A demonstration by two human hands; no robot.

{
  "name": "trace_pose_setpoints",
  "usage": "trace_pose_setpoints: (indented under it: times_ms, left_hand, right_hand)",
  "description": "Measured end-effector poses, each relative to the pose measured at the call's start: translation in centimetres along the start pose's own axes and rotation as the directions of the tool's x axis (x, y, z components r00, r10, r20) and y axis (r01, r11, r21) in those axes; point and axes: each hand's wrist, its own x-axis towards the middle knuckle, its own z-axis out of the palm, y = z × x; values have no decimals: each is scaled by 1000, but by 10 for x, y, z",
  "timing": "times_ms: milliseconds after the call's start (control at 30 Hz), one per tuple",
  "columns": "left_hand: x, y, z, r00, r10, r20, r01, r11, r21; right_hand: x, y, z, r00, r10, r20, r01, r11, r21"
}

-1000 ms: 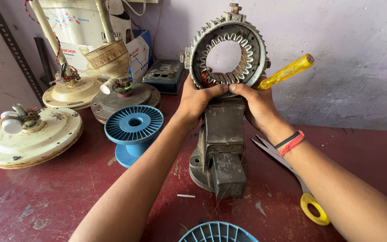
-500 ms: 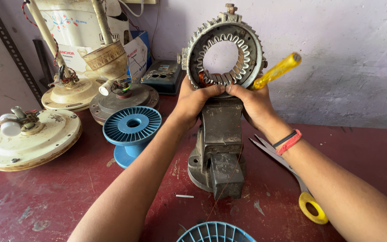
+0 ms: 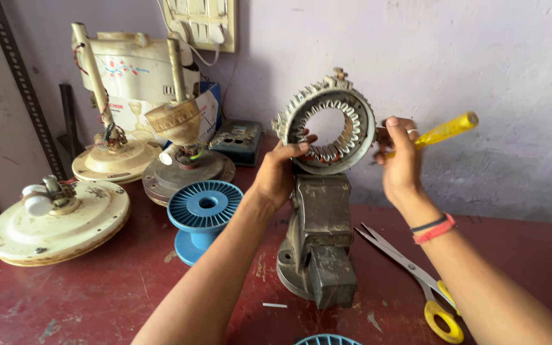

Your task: The person uses a yellow-handled screwdriver to adjust copper windings inside a motor stator held in a bench vise. The hands repeatedly tap and push the windings into place while the stator remains clamped.

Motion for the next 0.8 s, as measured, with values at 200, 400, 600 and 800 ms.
trace_pose_setpoints:
  times_ms: [200, 400, 600, 800]
  left_hand:
    - [2, -3, -6, 999, -44, 0, 44, 999, 17]
    - [4, -8, -9, 999, 12, 36, -13, 999, 29]
    - [3, -11, -10, 997, 71, -13, -69, 992, 103]
    - [5, -17, -12, 991, 105, -81, -85, 972, 217]
  right_hand:
    - [10, -81, 9, 991, -111, 75, 119, 987, -108]
    - [-33, -120, 40, 979, -37, 199, 103, 939, -329]
    - [-40, -114, 52, 947, 97, 307, 68, 871, -486]
    - [-34, -104, 45, 876, 220, 428, -31, 913, -406]
